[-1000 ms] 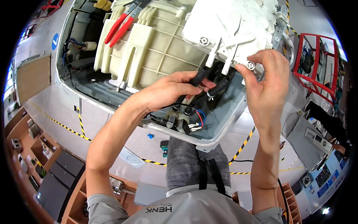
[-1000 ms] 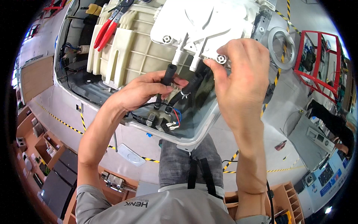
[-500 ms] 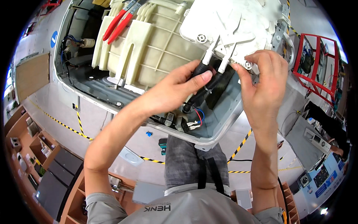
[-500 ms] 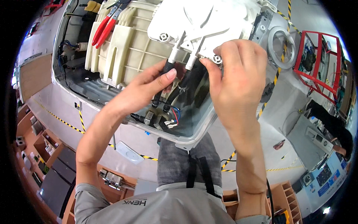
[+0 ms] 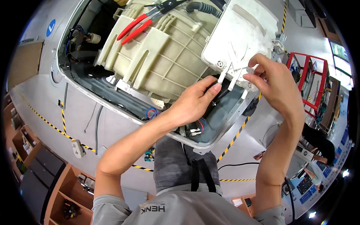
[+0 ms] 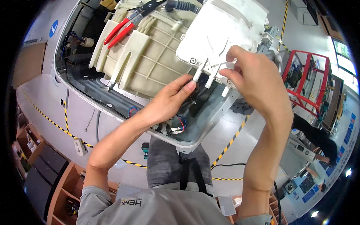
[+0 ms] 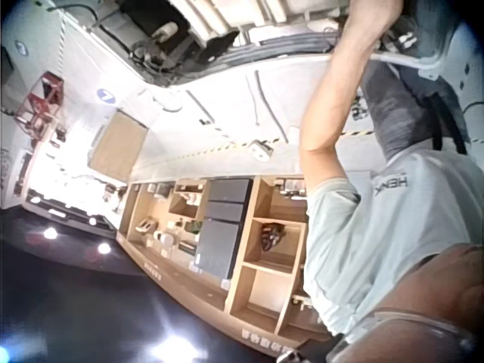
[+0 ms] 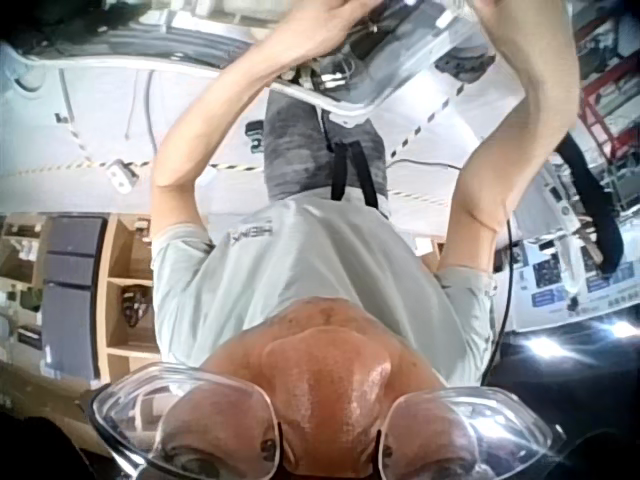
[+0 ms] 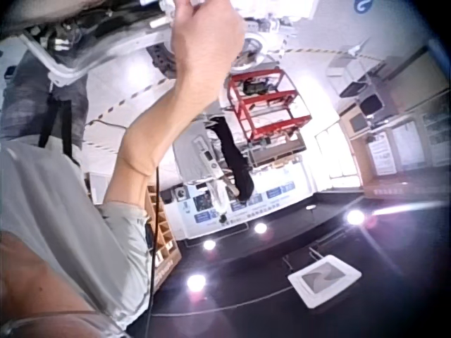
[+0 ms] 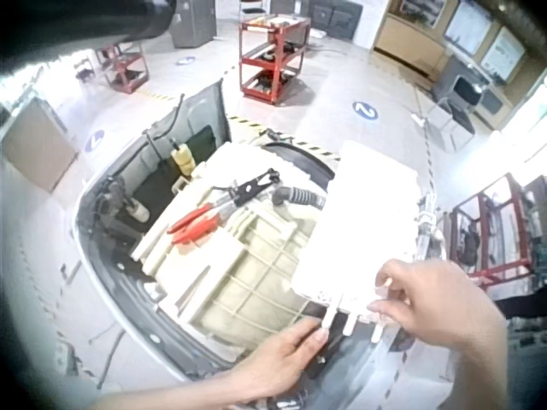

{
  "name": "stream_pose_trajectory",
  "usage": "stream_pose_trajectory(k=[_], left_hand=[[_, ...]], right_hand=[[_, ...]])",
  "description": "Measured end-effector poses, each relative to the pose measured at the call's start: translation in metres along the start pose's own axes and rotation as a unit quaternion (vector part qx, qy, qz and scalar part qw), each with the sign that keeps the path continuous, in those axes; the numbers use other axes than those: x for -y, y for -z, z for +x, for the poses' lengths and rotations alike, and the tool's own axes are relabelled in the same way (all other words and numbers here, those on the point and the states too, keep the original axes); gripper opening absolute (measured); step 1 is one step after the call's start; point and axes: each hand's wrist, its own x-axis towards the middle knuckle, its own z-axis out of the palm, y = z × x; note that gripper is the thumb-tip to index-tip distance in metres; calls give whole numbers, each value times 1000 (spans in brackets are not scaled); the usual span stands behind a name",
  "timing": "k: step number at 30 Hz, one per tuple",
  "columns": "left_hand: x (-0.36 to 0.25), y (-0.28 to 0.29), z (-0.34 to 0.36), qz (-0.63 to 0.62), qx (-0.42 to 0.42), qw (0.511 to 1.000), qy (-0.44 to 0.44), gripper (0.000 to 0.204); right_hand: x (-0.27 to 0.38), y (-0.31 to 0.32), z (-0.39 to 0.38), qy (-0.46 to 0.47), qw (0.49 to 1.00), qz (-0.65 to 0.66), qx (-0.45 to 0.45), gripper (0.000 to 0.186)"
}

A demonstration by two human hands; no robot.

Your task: The person disconnects wires and hoses from the internal components of a disassembled washing machine using a wire stripper and by hand.

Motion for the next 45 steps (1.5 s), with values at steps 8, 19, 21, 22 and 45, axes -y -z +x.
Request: stream_pose_trajectory(k=[8, 19, 21, 22, 45], left_hand=[[-5, 3, -1, 71, -9, 997, -4, 32], [-15, 6, -6, 6, -5, 998, 55, 37], [-11, 5, -6, -6, -7, 999, 39, 37], [-11, 6, -5, -10, -6, 999, 30, 37], [-6, -6, -3, 139, -81, 982, 99, 31]], right_hand=[[8, 44, 86, 212, 967, 143, 17, 36], [19, 8, 108, 524, 816, -145, 199, 70], [7, 5, 119, 551, 801, -139, 189, 79], [3, 3, 125, 553, 802, -137, 180, 78], [-6, -23, 169, 617, 745, -155, 198, 76]])
